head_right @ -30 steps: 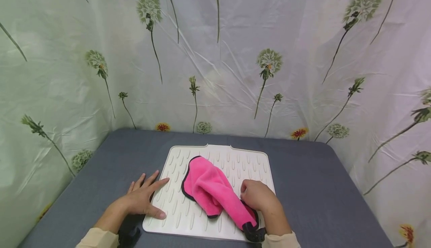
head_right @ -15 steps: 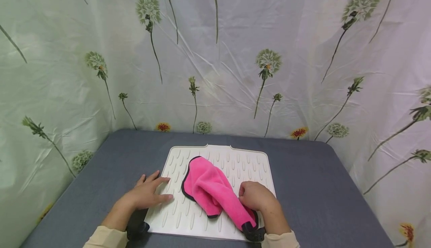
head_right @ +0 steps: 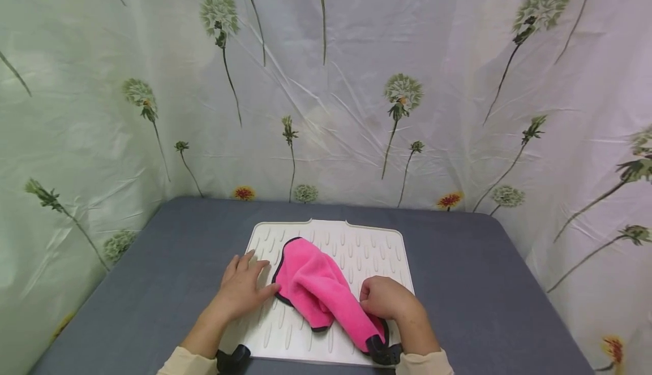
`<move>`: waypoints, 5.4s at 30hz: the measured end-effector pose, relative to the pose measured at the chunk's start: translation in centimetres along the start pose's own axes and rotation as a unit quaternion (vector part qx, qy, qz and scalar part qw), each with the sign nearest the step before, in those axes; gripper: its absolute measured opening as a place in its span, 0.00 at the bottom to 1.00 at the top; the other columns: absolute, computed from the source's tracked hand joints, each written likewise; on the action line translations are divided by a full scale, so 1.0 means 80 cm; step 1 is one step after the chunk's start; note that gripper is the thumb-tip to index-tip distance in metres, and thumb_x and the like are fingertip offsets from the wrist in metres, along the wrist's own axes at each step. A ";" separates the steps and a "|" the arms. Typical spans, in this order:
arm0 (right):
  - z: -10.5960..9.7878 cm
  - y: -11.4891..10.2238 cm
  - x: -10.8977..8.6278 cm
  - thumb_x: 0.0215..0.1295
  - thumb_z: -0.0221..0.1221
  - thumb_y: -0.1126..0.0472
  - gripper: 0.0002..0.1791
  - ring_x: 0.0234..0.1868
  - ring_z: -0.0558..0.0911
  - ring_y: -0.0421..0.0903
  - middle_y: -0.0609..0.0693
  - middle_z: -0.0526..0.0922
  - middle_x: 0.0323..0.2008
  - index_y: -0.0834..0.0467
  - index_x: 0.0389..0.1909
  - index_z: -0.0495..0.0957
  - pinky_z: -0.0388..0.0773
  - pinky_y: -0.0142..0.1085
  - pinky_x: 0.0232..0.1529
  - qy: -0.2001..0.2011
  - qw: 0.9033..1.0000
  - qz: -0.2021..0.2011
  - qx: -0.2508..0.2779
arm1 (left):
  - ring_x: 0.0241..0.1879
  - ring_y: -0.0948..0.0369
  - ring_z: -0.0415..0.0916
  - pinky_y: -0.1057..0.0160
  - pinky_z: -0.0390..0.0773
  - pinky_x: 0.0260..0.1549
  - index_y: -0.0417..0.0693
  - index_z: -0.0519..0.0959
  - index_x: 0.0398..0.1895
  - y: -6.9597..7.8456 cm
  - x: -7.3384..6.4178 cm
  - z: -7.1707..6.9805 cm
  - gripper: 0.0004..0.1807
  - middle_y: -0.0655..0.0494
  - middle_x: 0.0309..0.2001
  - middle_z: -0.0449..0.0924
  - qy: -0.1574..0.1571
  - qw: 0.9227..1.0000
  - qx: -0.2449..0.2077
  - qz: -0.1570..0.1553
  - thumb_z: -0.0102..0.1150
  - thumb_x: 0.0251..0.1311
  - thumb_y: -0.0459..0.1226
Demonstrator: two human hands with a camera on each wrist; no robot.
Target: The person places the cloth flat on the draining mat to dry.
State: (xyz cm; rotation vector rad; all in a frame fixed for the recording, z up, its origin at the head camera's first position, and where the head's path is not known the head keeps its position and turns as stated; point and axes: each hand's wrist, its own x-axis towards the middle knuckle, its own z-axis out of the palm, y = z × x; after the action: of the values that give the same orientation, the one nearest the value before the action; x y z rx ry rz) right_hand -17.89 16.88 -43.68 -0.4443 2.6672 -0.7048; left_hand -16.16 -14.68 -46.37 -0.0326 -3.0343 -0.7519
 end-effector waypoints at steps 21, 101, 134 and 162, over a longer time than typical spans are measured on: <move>0.001 -0.007 0.002 0.54 0.63 0.64 0.06 0.22 0.71 0.40 0.43 0.73 0.17 0.53 0.23 0.76 0.66 0.33 0.26 0.001 1.000 0.004 0.007 | 0.73 0.25 0.49 0.28 0.52 0.71 0.43 0.79 0.32 0.016 0.015 0.026 0.17 0.27 0.65 0.68 0.050 0.998 -0.006 -0.022 0.72 0.55 0.47; -0.020 0.038 0.013 0.65 0.65 0.61 0.06 0.26 0.74 0.42 0.47 0.79 0.24 0.55 0.31 0.78 0.70 0.36 0.27 0.137 0.989 0.063 0.005 | 0.24 0.63 0.74 0.65 0.76 0.25 0.36 0.76 0.38 -0.029 0.031 -0.013 0.11 0.51 0.27 0.81 0.025 0.935 -0.339 -0.098 0.69 0.59 0.32; -0.037 0.059 0.003 0.66 0.64 0.58 0.06 0.28 0.75 0.44 0.49 0.81 0.27 0.56 0.33 0.78 0.70 0.36 0.28 0.121 0.988 0.089 0.019 | 0.25 0.66 0.78 0.68 0.80 0.26 0.33 0.74 0.54 -0.047 0.038 -0.011 0.19 0.49 0.34 0.85 0.072 0.892 -0.419 -0.155 0.66 0.64 0.33; -0.035 0.060 0.005 0.66 0.64 0.58 0.07 0.28 0.75 0.44 0.50 0.80 0.27 0.57 0.33 0.78 0.70 0.36 0.28 0.097 0.990 0.097 0.016 | 0.17 0.60 0.78 0.60 0.82 0.21 0.44 0.43 0.82 -0.013 0.016 -0.019 0.55 0.52 0.18 0.78 -0.063 0.936 -0.321 -0.127 0.70 0.61 0.41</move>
State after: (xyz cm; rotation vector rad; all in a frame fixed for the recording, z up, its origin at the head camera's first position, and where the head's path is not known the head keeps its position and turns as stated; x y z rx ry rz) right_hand -20.37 21.88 -43.98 -0.1080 2.8255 -0.7630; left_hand -17.43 -16.26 -45.51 0.3192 -2.7754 -1.7887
